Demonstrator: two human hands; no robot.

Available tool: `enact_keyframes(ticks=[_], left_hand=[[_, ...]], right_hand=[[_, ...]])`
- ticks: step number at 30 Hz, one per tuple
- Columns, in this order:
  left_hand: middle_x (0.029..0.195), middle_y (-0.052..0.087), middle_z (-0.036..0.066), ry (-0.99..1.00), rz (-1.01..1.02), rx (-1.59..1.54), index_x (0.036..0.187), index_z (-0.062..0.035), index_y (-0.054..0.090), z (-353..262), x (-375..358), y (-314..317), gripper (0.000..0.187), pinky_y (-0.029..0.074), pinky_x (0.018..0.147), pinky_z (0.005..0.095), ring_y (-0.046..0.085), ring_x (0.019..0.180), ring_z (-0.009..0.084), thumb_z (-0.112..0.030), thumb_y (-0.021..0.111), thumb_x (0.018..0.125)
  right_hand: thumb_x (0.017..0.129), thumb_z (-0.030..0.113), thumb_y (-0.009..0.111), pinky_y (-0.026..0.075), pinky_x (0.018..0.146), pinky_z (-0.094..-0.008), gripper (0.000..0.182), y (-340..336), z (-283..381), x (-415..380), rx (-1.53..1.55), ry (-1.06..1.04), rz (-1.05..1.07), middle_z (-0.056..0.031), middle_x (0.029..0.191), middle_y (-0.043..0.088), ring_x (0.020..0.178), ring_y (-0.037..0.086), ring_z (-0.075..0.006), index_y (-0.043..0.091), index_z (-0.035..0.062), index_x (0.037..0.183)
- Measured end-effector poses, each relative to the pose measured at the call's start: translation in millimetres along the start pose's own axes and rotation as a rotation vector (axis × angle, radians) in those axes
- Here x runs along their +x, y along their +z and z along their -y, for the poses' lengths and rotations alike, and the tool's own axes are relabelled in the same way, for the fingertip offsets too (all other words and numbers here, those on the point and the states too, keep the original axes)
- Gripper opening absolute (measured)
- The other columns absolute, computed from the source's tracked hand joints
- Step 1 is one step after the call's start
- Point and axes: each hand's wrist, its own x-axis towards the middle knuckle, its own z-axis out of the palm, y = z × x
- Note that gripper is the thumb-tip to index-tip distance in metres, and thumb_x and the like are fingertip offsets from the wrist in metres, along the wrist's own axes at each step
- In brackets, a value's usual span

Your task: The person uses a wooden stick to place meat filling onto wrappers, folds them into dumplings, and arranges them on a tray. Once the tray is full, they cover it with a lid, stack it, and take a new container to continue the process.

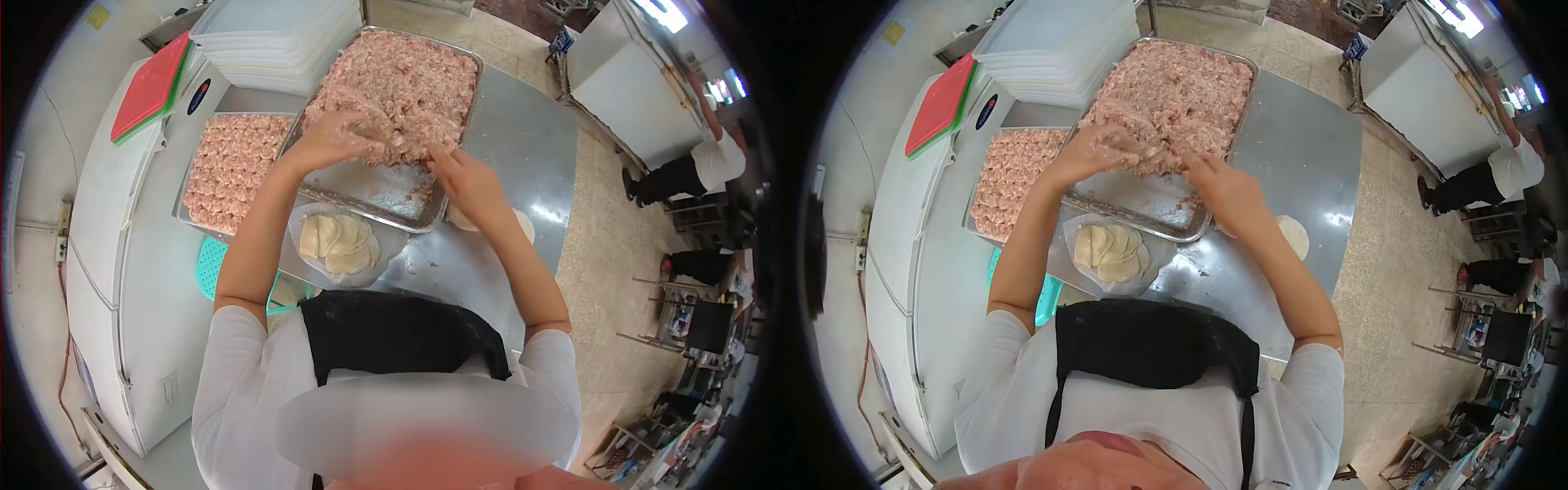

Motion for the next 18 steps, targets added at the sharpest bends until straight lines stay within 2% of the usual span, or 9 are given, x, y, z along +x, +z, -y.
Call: enact_keyframes(ticks=[1,3,5,7,9,11,12,14,18], left_hand=[[0.108,0.064,0.004,0.052,0.003,-0.029,0.122,-0.0028,0.059,-3,-3,2,0.045,0.051,0.084,0.0291,0.061,0.098,0.0133,-0.02,0.073,0.083],[0.109,0.065,0.005,0.112,-0.006,-0.047,0.124,-0.0027,0.058,-6,-8,-3,0.047,0.05,0.086,0.0296,0.061,0.099,0.0144,-0.02,0.073,0.083],[0.107,0.066,0.006,0.406,-0.279,0.305,0.123,-0.0023,0.058,-3,-25,-1,0.051,0.048,0.091,0.0321,0.061,0.101,0.0176,-0.018,0.076,0.079],[0.105,0.067,0.006,0.44,-0.181,0.207,0.124,-0.0024,0.057,-32,-40,-2,0.054,0.046,0.093,0.0329,0.061,0.102,0.019,-0.018,0.078,0.077],[0.104,0.067,0.006,0.471,-0.087,0.111,0.125,-0.0024,0.056,-38,-50,-7,0.057,0.045,0.095,0.0337,0.061,0.103,0.0203,-0.017,0.079,0.075],[0.114,0.066,0.014,0.378,0.218,0.065,0.132,-0.0042,0.052,-28,-55,-14,0.066,0.046,0.094,0.0333,0.061,0.103,0.0225,-0.026,0.081,0.076],[0.114,0.066,0.014,0.386,0.221,0.06,0.132,-0.0042,0.052,-35,-63,-17,0.066,0.046,0.094,0.0333,0.061,0.103,0.0225,-0.026,0.081,0.076],[0.114,0.066,0.016,-0.017,0.171,-0.059,0.132,-0.0032,0.051,-55,-85,-25,0.065,0.046,0.095,0.0344,0.061,0.108,0.0237,-0.025,0.08,0.078],[0.114,0.067,0.016,0.018,0.012,-0.308,0.132,-0.0009,0.05,6,-93,-36,0.067,0.048,0.093,0.0338,0.062,0.106,0.0219,-0.027,0.08,0.078]], right_hand=[[0.095,0.026,0.057,0.053,0.076,-0.0445,0.027,4,-10,-3,-0.203,0.103,0.179,-0.0154,0.102,0.067,0.087,0.066,-0.0348,0.066,0.0122,0.116],[0.095,0.025,0.057,0.053,0.075,-0.0443,0.026,1,-23,-15,-0.093,0.132,0.135,-0.0152,0.1,0.068,0.086,0.066,-0.0351,0.067,0.0118,0.115],[0.095,0.025,0.058,0.053,0.074,-0.044,0.025,-2,-20,-28,0.017,0.159,0.102,-0.015,0.098,0.068,0.085,0.066,-0.0354,0.068,0.0114,0.113],[0.094,0.025,0.06,0.052,0.073,-0.0446,0.025,-20,1,-39,0.606,0.023,-0.047,-0.0151,0.092,0.067,0.083,0.066,-0.0345,0.069,0.0102,0.112],[0.093,0.027,0.061,0.052,0.071,-0.044,0.026,-25,36,-43,0.566,-0.08,-0.048,-0.0142,0.089,0.066,0.08,0.065,-0.0339,0.068,0.0099,0.112],[0.092,0.028,0.062,0.052,0.068,-0.0434,0.027,-31,66,-43,0.526,-0.176,-0.049,-0.0133,0.086,0.065,0.077,0.064,-0.0333,0.068,0.0097,0.112],[0.092,0.028,0.063,0.052,0.066,-0.0424,0.027,-36,79,-43,0.366,-0.155,-0.096,-0.0127,0.083,0.064,0.075,0.064,-0.0324,0.068,0.0097,0.112],[0.091,0.028,0.063,0.051,0.063,-0.0414,0.028,-44,105,-42,0.197,-0.142,-0.143,-0.0121,0.08,0.063,0.073,0.064,-0.0316,0.068,0.0096,0.111],[0.091,0.027,0.063,0.05,0.06,-0.0404,0.027,-47,150,-43,0.005,-0.113,-0.248,-0.0112,0.079,0.063,0.07,0.063,-0.0305,0.067,0.0085,0.11]])
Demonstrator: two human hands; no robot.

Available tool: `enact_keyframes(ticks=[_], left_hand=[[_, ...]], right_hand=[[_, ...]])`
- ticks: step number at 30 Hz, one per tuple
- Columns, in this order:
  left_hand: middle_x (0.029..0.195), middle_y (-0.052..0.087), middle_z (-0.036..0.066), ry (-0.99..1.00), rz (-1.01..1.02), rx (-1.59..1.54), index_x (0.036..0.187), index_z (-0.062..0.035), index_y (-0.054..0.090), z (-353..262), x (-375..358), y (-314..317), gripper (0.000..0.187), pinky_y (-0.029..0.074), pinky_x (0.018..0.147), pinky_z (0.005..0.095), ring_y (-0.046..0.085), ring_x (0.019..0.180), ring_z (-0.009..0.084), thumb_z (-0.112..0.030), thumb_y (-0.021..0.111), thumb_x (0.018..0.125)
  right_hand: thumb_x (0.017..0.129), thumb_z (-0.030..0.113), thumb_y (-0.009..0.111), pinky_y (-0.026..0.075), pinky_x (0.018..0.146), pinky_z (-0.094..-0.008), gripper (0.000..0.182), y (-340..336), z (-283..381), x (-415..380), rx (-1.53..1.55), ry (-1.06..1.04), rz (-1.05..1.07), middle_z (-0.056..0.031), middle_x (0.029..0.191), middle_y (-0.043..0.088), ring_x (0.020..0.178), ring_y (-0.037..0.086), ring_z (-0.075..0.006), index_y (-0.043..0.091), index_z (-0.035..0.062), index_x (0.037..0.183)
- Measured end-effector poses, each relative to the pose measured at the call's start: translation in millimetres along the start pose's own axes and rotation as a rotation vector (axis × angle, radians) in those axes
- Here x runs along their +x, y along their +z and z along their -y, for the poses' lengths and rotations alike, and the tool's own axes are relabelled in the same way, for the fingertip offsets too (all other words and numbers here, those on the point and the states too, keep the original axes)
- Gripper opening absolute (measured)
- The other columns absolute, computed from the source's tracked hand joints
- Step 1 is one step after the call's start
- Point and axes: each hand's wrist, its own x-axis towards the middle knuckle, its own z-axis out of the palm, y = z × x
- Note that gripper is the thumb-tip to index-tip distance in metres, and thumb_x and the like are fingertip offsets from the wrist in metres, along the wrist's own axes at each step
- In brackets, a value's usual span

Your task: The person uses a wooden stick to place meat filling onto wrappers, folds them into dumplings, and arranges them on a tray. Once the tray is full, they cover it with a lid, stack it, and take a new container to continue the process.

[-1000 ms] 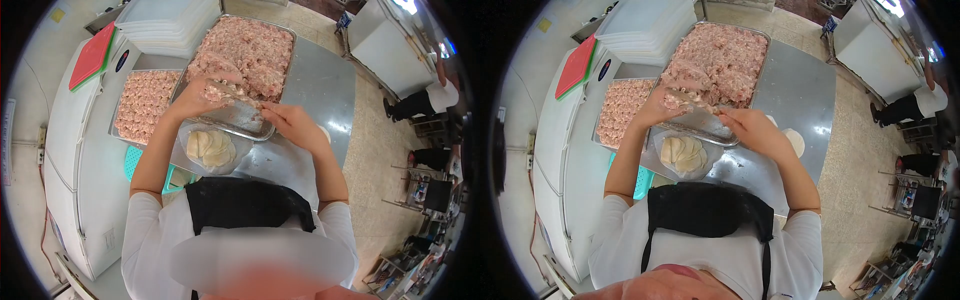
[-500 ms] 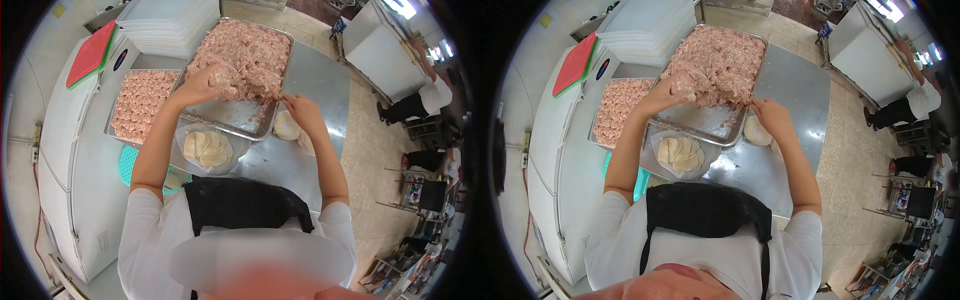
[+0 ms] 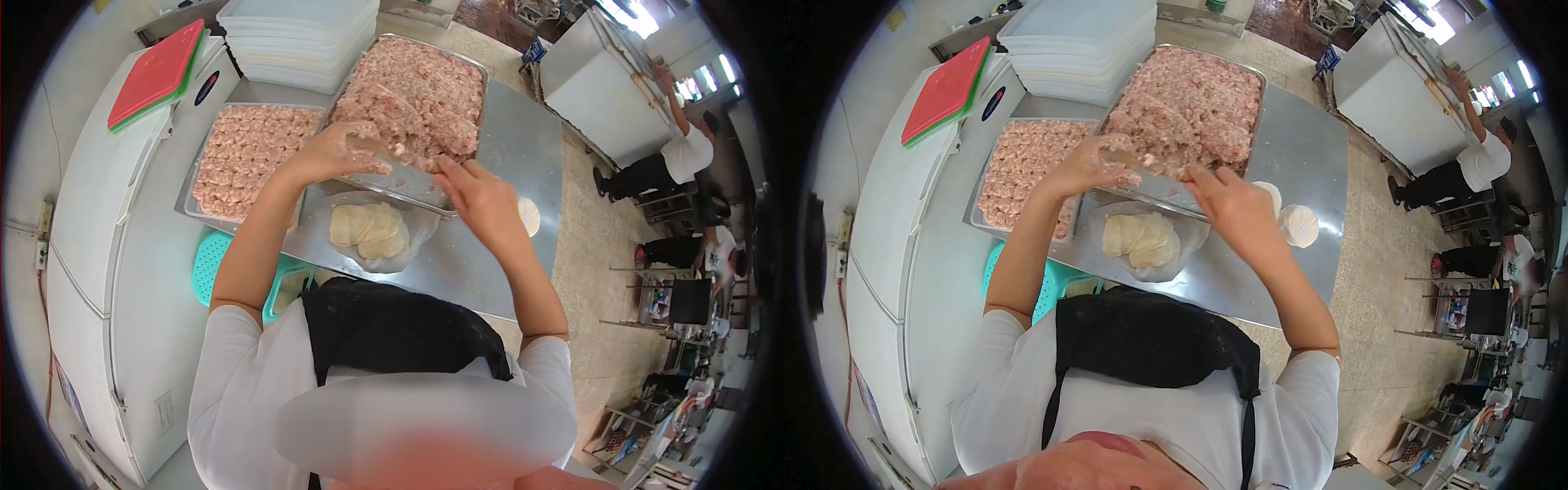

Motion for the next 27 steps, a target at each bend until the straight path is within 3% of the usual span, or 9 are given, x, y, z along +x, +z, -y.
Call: enact_keyframes(ticks=[2,5,8,13,15,17,20,23,27], left_hand=[[0.116,0.066,0.017,0.251,0.002,0.293,0.133,0.0012,0.049,12,-5,-20,0.072,0.048,0.094,0.0346,0.062,0.108,0.0233,-0.029,0.081,0.077],[0.116,0.065,0.018,0.324,-0.118,0.367,0.129,0.0014,0.053,-4,-43,-43,0.071,0.047,0.094,0.0361,0.062,0.108,0.0251,-0.033,0.083,0.075],[0.114,0.065,0.018,0.145,0.026,0.216,0.12,0.0002,0.059,-16,-69,-74,0.064,0.046,0.093,0.0379,0.06,0.109,0.0271,-0.034,0.084,0.072],[0.102,0.065,0.017,0.309,-0.102,0.465,0.113,-0.003,0.062,30,-105,-141,0.055,0.047,0.089,0.0369,0.061,0.097,0.0277,-0.033,0.083,0.071],[0.099,0.065,0.017,0.311,-0.054,0.537,0.112,-0.0039,0.062,44,-129,-177,0.053,0.047,0.088,0.037,0.061,0.094,0.0287,-0.032,0.081,0.072],[0.101,0.064,0.018,-0.027,-0.145,0.441,0.114,-0.0047,0.063,63,-155,-218,0.049,0.048,0.088,0.0389,0.061,0.094,0.0321,-0.03,0.076,0.074],[0.105,0.063,0.019,0.194,-0.391,0.788,0.111,-0.0058,0.063,126,-189,-262,0.042,0.048,0.088,0.0422,0.06,0.097,0.0343,-0.026,0.071,0.075],[0.108,0.063,0.019,-0.08,-0.346,0.924,0.115,-0.005,0.061,149,-207,-274,0.043,0.047,0.088,0.0424,0.059,0.099,0.0371,-0.021,0.072,0.076],[0.111,0.062,0.02,-0.165,-0.267,1.015,0.12,-0.0047,0.058,170,-212,-266,0.049,0.048,0.089,0.0439,0.058,0.103,0.0391,-0.019,0.072,0.076]], right_hand=[[0.092,0.026,0.063,0.05,0.061,-0.0407,0.027,-6,14,8,-0.042,0.013,0.03,-0.012,0.081,0.064,0.071,0.063,-0.0308,0.067,0.0072,0.111],[0.092,0.025,0.062,0.051,0.065,-0.0408,0.027,-17,41,22,0.235,0.083,0.07,-0.0136,0.087,0.066,0.075,0.064,-0.0322,0.066,0.0048,0.11],[0.093,0.025,0.061,0.051,0.07,-0.0408,0.027,16,70,30,0.275,-0.017,0.129,-0.0151,0.092,0.067,0.08,0.065,-0.0337,0.066,0.0035,0.109],[0.093,0.025,0.061,0.051,0.072,-0.041,0.027,49,110,48,0.217,0.034,0.163,-0.0184,0.093,0.067,0.083,0.064,-0.036,0.067,0.0026,0.107],[0.093,0.023,0.062,0.051,0.074,-0.0371,0.026,60,114,45,0.255,0.064,0.146,-0.0189,0.093,0.067,0.083,0.065,-0.0341,0.068,0.002,0.107],[0.093,0.021,0.063,0.05,0.075,-0.0325,0.027,73,114,36,0.413,0.174,0.059,-0.0164,0.092,0.068,0.083,0.066,-0.026,0.067,0.0007,0.111],[0.094,0.019,0.063,0.049,0.077,-0.0311,0.03,102,101,7,0.542,0.385,0.099,-0.0105,0.094,0.07,0.086,0.065,-0.0181,0.065,-0.0009,0.117],[0.095,0.021,0.063,0.047,0.071,-0.0284,0.032,118,106,-14,0.577,0.565,0.103,-0.0032,0.087,0.067,0.08,0.06,-0.0113,0.065,-0.001,0.119],[0.096,0.022,0.063,0.042,0.064,-0.0227,0.032,126,124,-23,0.68,0.768,0.078,0.0028,0.078,0.059,0.071,0.052,-0.0062,0.067,0.0002,0.118]])
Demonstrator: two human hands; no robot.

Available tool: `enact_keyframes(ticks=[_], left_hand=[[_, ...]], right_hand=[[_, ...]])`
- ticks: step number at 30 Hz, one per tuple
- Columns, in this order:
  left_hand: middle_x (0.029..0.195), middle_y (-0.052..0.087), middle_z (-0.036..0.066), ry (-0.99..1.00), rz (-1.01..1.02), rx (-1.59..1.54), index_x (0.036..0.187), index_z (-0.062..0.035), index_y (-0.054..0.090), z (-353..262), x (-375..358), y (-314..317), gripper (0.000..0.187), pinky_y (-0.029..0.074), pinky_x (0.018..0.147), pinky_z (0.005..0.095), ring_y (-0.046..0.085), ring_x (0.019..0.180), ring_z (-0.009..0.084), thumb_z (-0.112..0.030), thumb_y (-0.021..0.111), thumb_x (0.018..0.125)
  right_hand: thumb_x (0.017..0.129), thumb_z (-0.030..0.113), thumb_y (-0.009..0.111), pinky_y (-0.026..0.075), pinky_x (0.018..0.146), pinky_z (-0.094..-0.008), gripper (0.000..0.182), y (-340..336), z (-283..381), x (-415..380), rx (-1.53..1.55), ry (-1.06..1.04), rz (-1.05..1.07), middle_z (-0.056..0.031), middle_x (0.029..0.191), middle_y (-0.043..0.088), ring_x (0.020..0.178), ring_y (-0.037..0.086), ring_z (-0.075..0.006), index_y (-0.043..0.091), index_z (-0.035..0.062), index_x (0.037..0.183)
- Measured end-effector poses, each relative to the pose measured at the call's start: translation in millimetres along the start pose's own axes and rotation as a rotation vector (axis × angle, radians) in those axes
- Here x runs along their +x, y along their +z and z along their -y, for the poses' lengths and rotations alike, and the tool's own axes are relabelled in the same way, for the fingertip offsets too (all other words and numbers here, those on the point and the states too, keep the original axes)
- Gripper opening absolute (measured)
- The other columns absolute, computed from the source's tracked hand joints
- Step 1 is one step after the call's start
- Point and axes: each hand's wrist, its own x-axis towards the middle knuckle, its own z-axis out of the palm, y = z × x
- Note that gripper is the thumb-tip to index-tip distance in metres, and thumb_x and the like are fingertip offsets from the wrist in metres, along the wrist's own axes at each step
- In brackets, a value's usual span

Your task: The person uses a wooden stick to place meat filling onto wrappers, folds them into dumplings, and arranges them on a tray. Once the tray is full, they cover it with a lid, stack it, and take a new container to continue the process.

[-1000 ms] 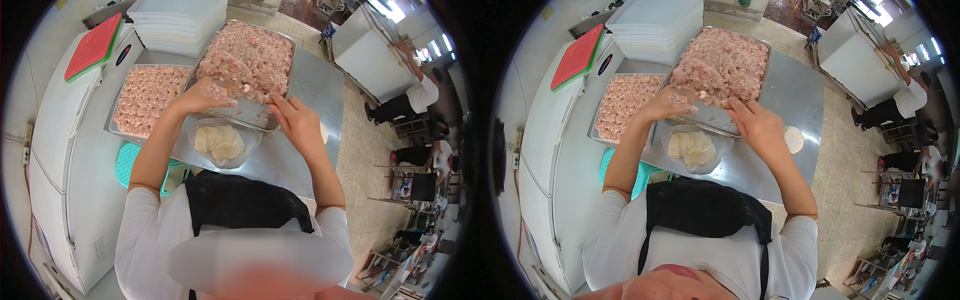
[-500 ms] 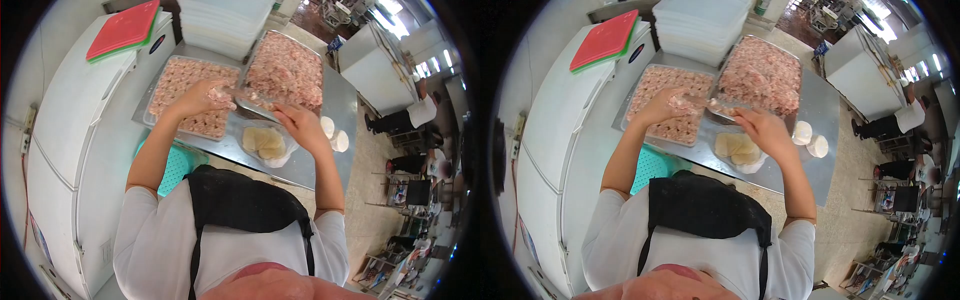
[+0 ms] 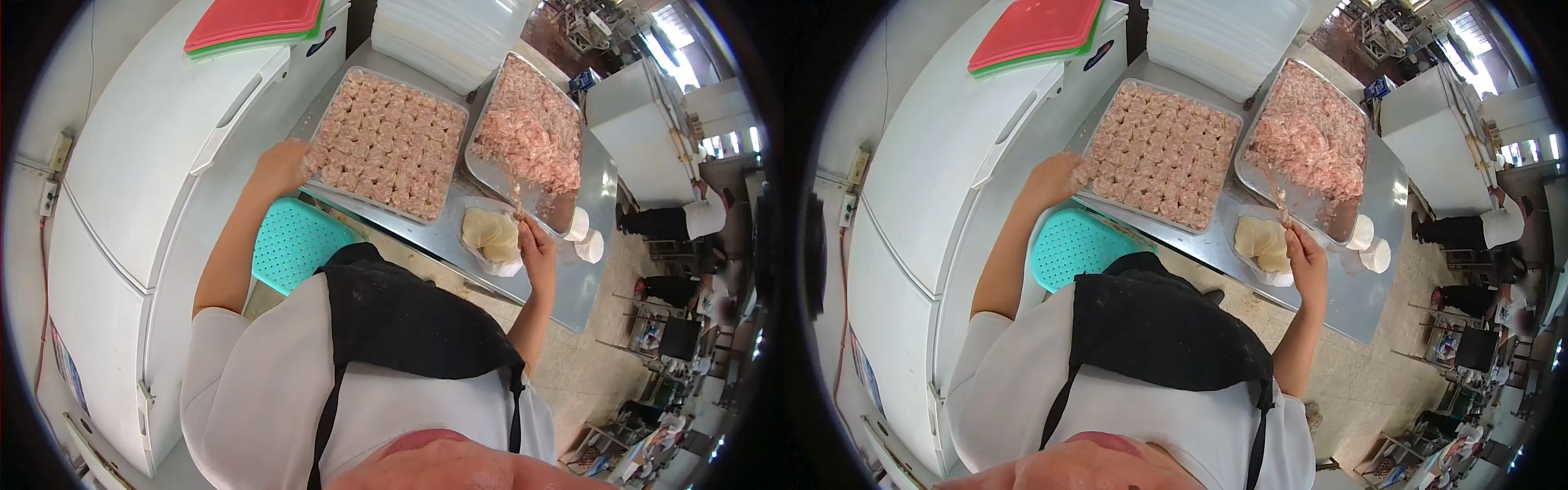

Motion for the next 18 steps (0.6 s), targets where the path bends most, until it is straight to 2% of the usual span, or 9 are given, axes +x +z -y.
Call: enact_keyframes(ticks=[2,5,6,8,11,15,17,18], left_hand=[[0.105,0.063,0.019,0.141,-0.133,0.008,0.117,-0.0071,0.056,0,-2,10,0.047,0.048,0.086,0.0474,0.059,0.101,0.0379,-0.019,0.071,0.074],[0.105,0.063,0.02,0.209,-0.144,-0.03,0.124,-0.0056,0.051,0,0,17,0.054,0.048,0.084,0.0492,0.059,0.101,0.038,-0.011,0.069,0.074],[0.105,0.063,0.02,0.208,-0.141,-0.03,0.124,-0.0056,0.051,-3,1,18,0.054,0.048,0.084,0.0492,0.059,0.101,0.038,-0.011,0.069,0.074],[0.109,0.062,0.022,0.097,0.0,-0.089,0.127,-0.0037,0.049,-8,4,17,0.056,0.047,0.087,0.0493,0.058,0.104,0.0399,-0.003,0.065,0.073],[0.116,0.06,0.025,0.079,-0.015,-0.225,0.129,-0.0023,0.05,6,6,24,0.055,0.046,0.092,0.0479,0.057,0.11,0.0411,0.003,0.058,0.075],[0.122,0.059,0.026,0.071,-0.078,-0.134,0.129,-0.0024,0.051,-5,-6,6,0.051,0.045,0.096,0.0458,0.055,0.115,0.0409,0.003,0.051,0.079],[0.122,0.06,0.024,0.028,0.012,-0.25,0.13,-0.0031,0.051,-13,-4,5,0.046,0.044,0.098,0.0444,0.055,0.116,0.0405,0.001,0.047,0.084],[0.122,0.06,0.024,0.057,0.016,-0.249,0.13,-0.0031,0.051,-11,-5,8,0.046,0.044,0.098,0.0444,0.055,0.116,0.0405,0.001,0.047,0.084]], right_hand=[[0.096,0.023,0.063,0.036,0.058,-0.0189,0.032,4,5,-3,0.072,0.037,-0.008,0.005,0.074,0.053,0.066,0.044,-0.0034,0.067,0.0008,0.119],[0.096,0.022,0.063,0.036,0.057,-0.0191,0.032,7,8,-1,0.081,0.044,-0.013,0.0054,0.074,0.053,0.066,0.044,-0.0033,0.067,0.0001,0.119],[0.096,0.022,0.063,0.036,0.057,-0.0191,0.032,6,8,0,0.081,0.047,-0.012,0.0054,0.074,0.053,0.066,0.044,-0.0033,0.067,0.0001,0.119],[0.095,0.022,0.064,0.036,0.057,-0.0192,0.033,3,7,3,0.098,0.041,0.001,0.0055,0.074,0.053,0.065,0.045,-0.0033,0.066,-0.0005,0.12],[0.095,0.022,0.064,0.037,0.058,-0.018,0.034,-4,-3,9,0.109,0.025,0.025,0.0051,0.075,0.054,0.065,0.044,-0.0029,0.066,-0.0006,0.12],[0.095,0.021,0.065,0.042,0.062,-0.0212,0.036,-21,-19,21,0.08,0.052,0.056,0.003,0.081,0.061,0.071,0.051,-0.0048,0.064,-0.004,0.121],[0.094,0.02,0.064,0.047,0.069,-0.0284,0.036,-33,-26,34,-0.108,-0.251,0.097,-0.0058,0.088,0.068,0.076,0.06,-0.0136,0.063,-0.0036,0.121],[0.094,0.02,0.064,0.047,0.069,-0.0284,0.036,-43,-22,39,-0.109,-0.244,0.068,-0.0058,0.088,0.068,0.076,0.06,-0.0136,0.063,-0.0036,0.121]])
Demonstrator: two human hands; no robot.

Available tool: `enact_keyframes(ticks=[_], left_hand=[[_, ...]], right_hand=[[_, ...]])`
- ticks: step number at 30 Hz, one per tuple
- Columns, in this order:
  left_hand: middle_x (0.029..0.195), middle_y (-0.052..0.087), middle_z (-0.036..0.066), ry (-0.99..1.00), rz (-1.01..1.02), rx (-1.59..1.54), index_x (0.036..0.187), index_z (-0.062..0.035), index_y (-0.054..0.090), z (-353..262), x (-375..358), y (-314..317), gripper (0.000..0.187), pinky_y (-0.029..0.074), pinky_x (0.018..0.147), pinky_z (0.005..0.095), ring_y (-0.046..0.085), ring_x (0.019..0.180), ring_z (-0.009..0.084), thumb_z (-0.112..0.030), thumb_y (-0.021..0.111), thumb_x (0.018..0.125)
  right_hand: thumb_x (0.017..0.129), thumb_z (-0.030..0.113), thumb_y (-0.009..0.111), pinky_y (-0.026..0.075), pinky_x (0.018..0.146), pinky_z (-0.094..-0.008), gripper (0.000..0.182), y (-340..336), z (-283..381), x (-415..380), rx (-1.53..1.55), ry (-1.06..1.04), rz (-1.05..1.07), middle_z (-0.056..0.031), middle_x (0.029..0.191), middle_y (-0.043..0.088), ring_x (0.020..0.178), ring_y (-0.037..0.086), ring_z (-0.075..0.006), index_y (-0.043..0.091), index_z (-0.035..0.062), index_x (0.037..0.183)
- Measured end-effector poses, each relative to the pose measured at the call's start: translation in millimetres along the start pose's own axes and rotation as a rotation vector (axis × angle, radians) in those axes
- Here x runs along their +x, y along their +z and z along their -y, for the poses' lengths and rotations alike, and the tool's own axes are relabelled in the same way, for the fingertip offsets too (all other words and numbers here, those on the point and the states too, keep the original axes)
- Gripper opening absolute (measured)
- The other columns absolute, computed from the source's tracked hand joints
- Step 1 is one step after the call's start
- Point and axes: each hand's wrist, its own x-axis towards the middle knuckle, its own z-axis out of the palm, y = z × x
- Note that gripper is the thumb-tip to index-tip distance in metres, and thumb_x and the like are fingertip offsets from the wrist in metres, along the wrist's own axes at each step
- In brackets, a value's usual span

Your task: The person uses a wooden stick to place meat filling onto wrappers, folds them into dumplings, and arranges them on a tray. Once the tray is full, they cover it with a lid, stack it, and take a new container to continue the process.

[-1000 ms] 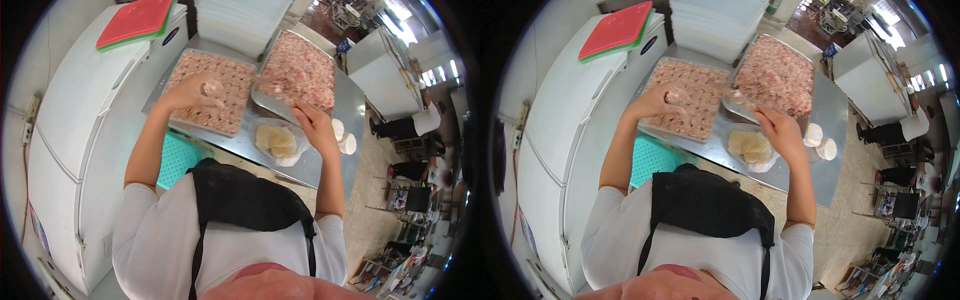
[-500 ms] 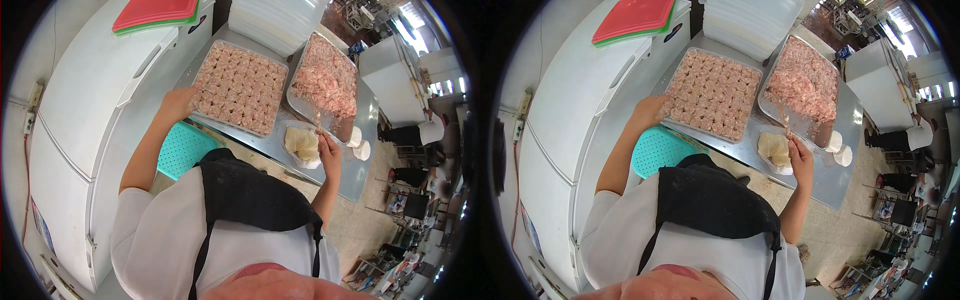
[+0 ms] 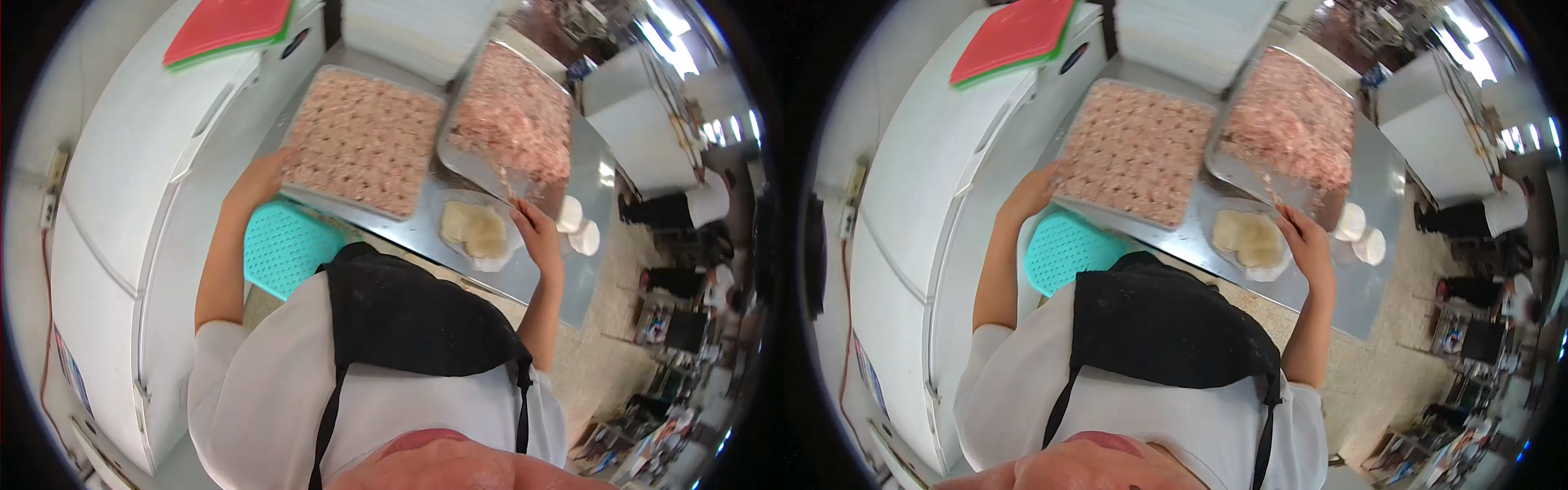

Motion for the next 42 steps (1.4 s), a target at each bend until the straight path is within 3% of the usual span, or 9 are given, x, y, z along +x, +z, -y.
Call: enact_keyframes(ticks=[2,4,8,15,21,26,31,36,42], left_hand=[[0.121,0.061,0.024,-0.055,0.018,0.029,0.13,-0.004,0.052,-1,4,12,0.04,0.043,0.099,0.044,0.056,0.114,0.0422,-0.007,0.047,0.09],[0.124,0.059,0.024,-0.198,-0.032,0.044,0.129,-0.004,0.054,-54,6,-2,0.037,0.042,0.1,0.0436,0.054,0.118,0.04,-0.012,0.05,0.093],[0.129,0.055,0.025,-0.092,-0.207,0.151,0.13,-0.0046,0.054,-91,19,12,0.038,0.04,0.102,0.0453,0.05,0.122,0.0405,-0.016,0.053,0.093],[0.136,0.049,0.026,-0.028,-0.379,0.136,0.133,-0.0046,0.052,-173,54,91,0.047,0.035,0.109,0.048,0.042,0.129,0.0458,-0.01,0.057,0.087],[0.137,0.048,0.027,-0.007,-0.398,-0.017,0.13,-0.0088,0.056,-247,99,129,0.044,0.031,0.111,0.0465,0.04,0.131,0.0442,-0.008,0.059,0.086],[0.126,0.059,0.018,0.179,-0.432,-0.027,0.124,-0.0106,0.06,-300,147,130,0.039,0.039,0.101,0.0444,0.053,0.117,0.0375,-0.005,0.06,0.085],[0.118,0.063,0.015,0.21,-0.488,-0.033,0.122,-0.011,0.062,-317,151,131,0.039,0.042,0.095,0.0426,0.056,0.11,0.0347,-0.004,0.06,0.084],[0.115,0.063,0.016,0.202,-0.538,-0.024,0.121,-0.0101,0.062,-299,137,125,0.04,0.043,0.094,0.0414,0.056,0.107,0.0354,-0.001,0.058,0.082],[0.111,0.062,0.018,0.113,-0.525,-0.044,0.121,-0.0059,0.061,-256,124,119,0.038,0.043,0.094,0.0423,0.056,0.105,0.0371,-0.002,0.058,0.082]], right_hand=[[0.094,0.022,0.062,0.049,0.077,-0.0375,0.033,-32,11,12,-0.26,-0.005,0.116,-0.0178,0.095,0.07,0.083,0.066,-0.0296,0.064,-0.0005,0.119],[0.094,0.023,0.06,0.049,0.078,-0.0403,0.032,-68,0,28,-0.405,-0.074,0.084,-0.0206,0.097,0.067,0.086,0.065,-0.0344,0.065,0.0012,0.117],[0.095,0.031,0.056,0.049,0.076,-0.0477,0.033,-143,-47,77,-0.733,-0.109,0.013,-0.0228,0.098,0.066,0.089,0.063,-0.0416,0.069,0.0014,0.105],[0.096,0.032,0.049,0.052,0.068,-0.0495,0.037,-181,-146,152,-1.035,-0.07,-0.044,-0.0187,0.08,0.067,0.079,0.065,-0.039,0.069,0.0046,0.083],[0.097,0.029,0.046,0.054,0.061,-0.0467,0.033,-128,-133,104,-0.88,-0.23,0.058,-0.0138,0.08,0.069,0.075,0.068,-0.0333,0.068,0.0087,0.082],[0.095,0.032,0.052,0.053,0.058,-0.0439,0.032,-132,-103,82,-0.888,-0.487,0.327,-0.0095,0.076,0.068,0.072,0.068,-0.0292,0.068,0.0111,0.078],[0.091,0.033,0.056,0.055,0.063,-0.0423,0.031,-174,-68,160,-0.925,-0.459,0.125,-0.0112,0.08,0.07,0.078,0.07,-0.0296,0.072,0.009,0.08],[0.089,0.027,0.058,0.055,0.065,-0.0438,0.025,-120,-69,229,-0.909,-0.419,0.085,-0.0129,0.084,0.071,0.082,0.07,-0.0306,0.072,0.0087,0.082],[0.085,0.017,0.057,0.055,0.069,-0.0435,0.017,-89,-63,177,-0.952,-0.455,0.433,-0.0132,0.084,0.071,0.083,0.07,-0.0311,0.072,0.0096,0.086]])
